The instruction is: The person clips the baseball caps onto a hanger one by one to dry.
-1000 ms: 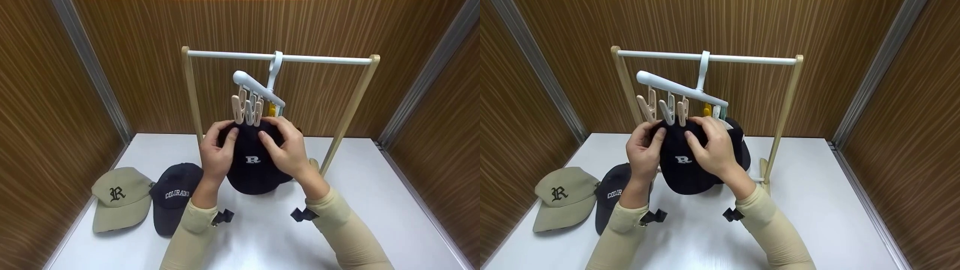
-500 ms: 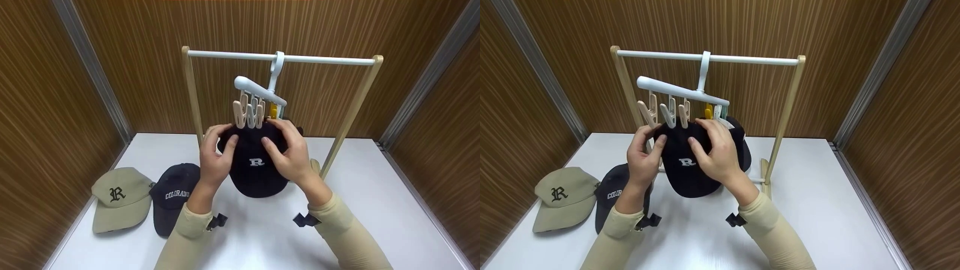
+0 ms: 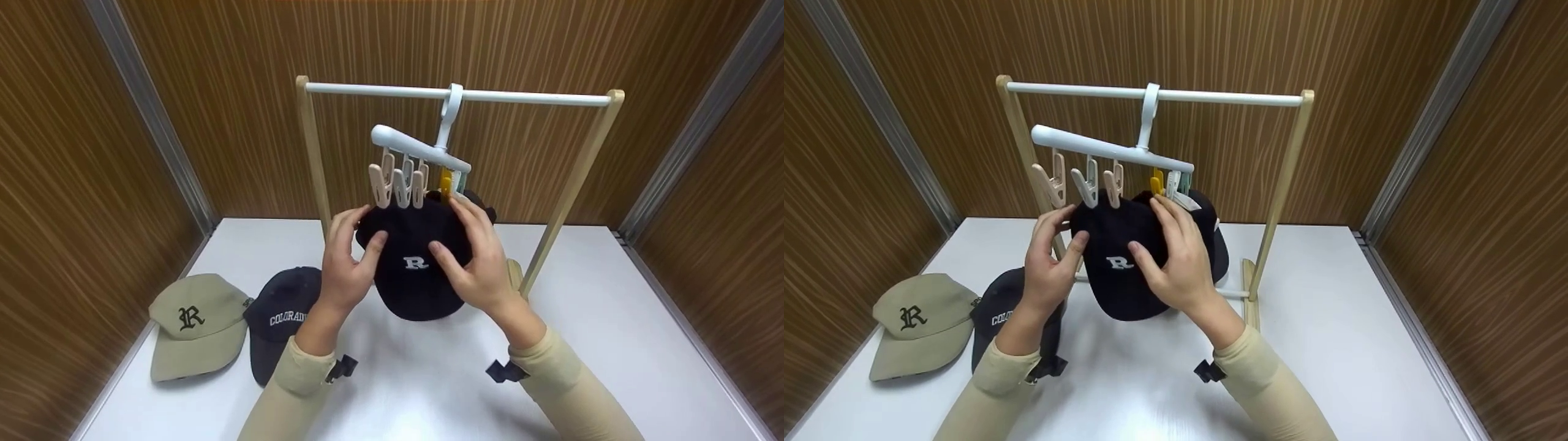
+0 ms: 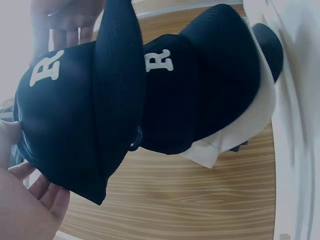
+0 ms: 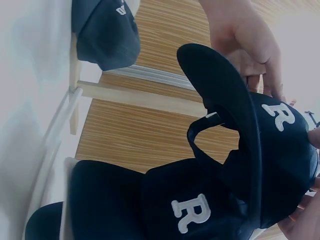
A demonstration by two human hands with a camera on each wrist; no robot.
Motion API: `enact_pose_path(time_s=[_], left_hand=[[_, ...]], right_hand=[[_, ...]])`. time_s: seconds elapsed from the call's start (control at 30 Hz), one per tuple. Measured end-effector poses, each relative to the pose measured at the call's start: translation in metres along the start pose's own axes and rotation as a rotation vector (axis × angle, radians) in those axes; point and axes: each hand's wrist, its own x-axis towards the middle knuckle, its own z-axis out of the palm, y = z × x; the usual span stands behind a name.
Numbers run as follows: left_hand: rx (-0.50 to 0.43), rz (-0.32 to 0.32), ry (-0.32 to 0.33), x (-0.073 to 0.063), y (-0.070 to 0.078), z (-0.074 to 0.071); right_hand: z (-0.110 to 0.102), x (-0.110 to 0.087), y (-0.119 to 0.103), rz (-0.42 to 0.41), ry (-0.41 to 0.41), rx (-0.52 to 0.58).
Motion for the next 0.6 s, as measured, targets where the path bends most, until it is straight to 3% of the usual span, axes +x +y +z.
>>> enact_pose_path(time_s=[0.6], left_hand=[[0.12,-0.124,-0.121,-0.016,-0.008,-0.011]], right_hand=[[-0.001,-0.03,0.013,-0.007,-0.029,-0.079]])
